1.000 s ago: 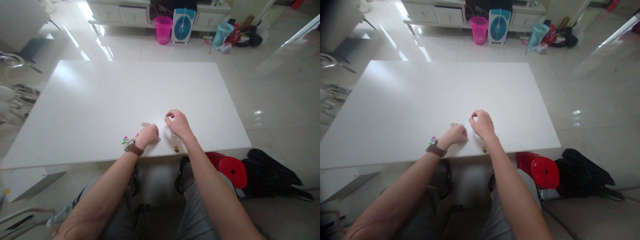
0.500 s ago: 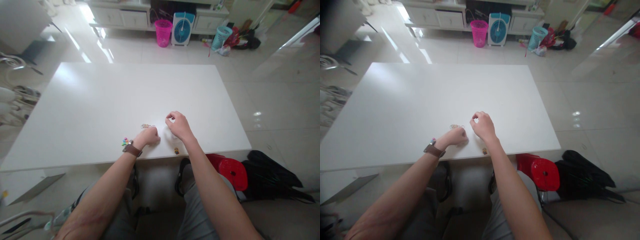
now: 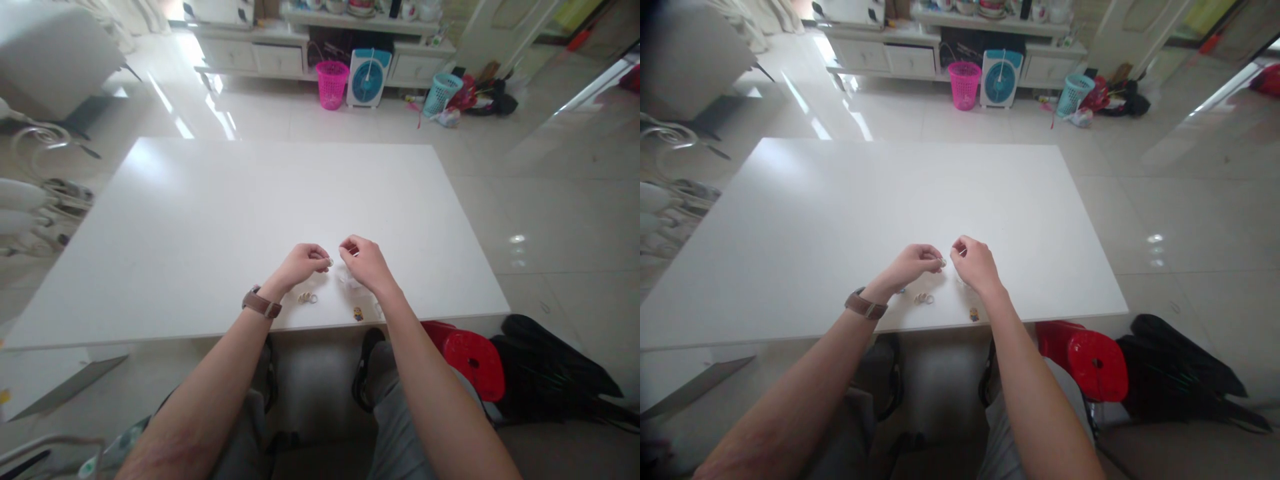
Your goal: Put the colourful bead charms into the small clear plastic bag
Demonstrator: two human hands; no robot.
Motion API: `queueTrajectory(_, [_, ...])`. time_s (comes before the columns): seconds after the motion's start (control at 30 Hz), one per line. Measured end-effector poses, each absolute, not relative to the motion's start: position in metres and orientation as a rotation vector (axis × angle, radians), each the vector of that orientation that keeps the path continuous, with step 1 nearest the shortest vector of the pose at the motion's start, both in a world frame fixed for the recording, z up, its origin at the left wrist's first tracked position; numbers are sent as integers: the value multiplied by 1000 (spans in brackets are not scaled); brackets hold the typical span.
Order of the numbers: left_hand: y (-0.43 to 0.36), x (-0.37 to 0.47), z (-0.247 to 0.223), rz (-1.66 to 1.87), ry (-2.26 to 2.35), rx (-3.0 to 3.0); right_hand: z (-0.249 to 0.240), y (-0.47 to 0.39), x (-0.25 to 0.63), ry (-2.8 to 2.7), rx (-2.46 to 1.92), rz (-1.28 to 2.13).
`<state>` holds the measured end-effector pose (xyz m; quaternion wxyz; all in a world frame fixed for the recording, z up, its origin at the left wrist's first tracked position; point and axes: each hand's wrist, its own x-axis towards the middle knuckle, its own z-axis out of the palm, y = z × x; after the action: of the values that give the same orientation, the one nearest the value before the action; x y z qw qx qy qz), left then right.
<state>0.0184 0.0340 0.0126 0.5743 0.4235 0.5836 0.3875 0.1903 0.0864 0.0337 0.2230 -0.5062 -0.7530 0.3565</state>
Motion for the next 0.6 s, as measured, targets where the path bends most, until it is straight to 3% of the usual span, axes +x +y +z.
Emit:
queueTrajectory(0.27, [34, 16, 12, 985, 1458, 977, 32, 84, 197, -2457, -1437, 732])
queueTrajectory(0.6, [38, 18, 17, 1282, 1292, 533, 5, 64, 193, -3018, -1350, 412])
